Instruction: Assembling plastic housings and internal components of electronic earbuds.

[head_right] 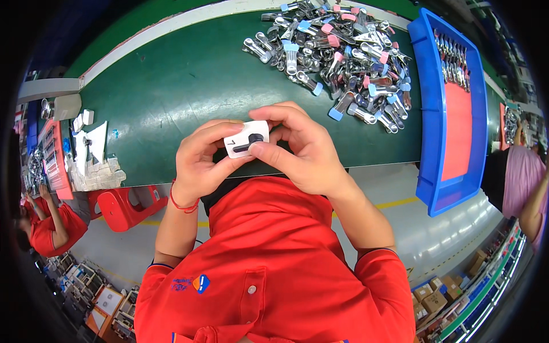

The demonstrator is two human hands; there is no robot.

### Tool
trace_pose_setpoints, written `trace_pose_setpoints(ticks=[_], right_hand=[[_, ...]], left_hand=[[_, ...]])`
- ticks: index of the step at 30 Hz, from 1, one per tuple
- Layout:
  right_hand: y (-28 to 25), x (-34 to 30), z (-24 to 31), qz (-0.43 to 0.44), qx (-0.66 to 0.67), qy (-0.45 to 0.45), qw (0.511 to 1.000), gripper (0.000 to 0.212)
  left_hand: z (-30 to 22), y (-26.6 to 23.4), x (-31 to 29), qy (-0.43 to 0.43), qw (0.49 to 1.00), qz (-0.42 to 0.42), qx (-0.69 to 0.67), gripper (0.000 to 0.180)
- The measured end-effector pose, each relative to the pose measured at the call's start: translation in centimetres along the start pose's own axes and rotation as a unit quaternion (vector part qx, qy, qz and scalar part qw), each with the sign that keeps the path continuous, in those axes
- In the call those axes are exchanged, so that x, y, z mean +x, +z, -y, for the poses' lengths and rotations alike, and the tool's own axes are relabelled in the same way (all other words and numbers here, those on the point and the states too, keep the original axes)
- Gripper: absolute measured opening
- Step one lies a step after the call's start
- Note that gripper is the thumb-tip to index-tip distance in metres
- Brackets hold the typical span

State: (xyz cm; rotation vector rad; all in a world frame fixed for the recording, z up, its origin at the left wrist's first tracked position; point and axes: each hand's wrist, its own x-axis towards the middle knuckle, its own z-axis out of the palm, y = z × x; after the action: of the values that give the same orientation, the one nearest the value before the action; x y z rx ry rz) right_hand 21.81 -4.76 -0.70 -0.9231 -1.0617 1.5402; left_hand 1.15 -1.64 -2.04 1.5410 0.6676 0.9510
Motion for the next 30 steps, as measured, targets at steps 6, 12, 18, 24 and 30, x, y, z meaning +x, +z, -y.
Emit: trace_pose_setpoints(ticks=[6, 12, 18, 24, 30], right_hand=[[-0.2, -0.2, -0.7, 0.012, -0.049, -0.065, 0.997, 0.044], [-0.6, -0.9, 0.0, 0.039, 0.048, -0.006, 0.998, 0.045], [-0.8, -1.1, 0.3, 0.067, 0.110, 0.061, 0.990, 0.047], [-1.2, -0.9, -0.3, 0.043, 0.013, 0.031, 0.999, 0.047], [0.2, -0.1, -1.1, -0.057, -0.325, -0.095, 0.939, 0.030]], left_hand=[[-0.2, 0.0, -0.2, 0.018, 0.999, 0.004, 0.031, 0.048], [-0.2, 0.2, -0.1, -0.031, 0.999, -0.033, -0.016, 0.046], [0.1, -0.3, 0.0, -0.012, 0.999, -0.030, 0.015, 0.055], [0.3, -0.3, 0.2, 0.005, 0.997, -0.034, 0.072, 0.051], [0.8, -1.0, 1.1, 0.048, 0.958, -0.025, 0.282, 0.050]])
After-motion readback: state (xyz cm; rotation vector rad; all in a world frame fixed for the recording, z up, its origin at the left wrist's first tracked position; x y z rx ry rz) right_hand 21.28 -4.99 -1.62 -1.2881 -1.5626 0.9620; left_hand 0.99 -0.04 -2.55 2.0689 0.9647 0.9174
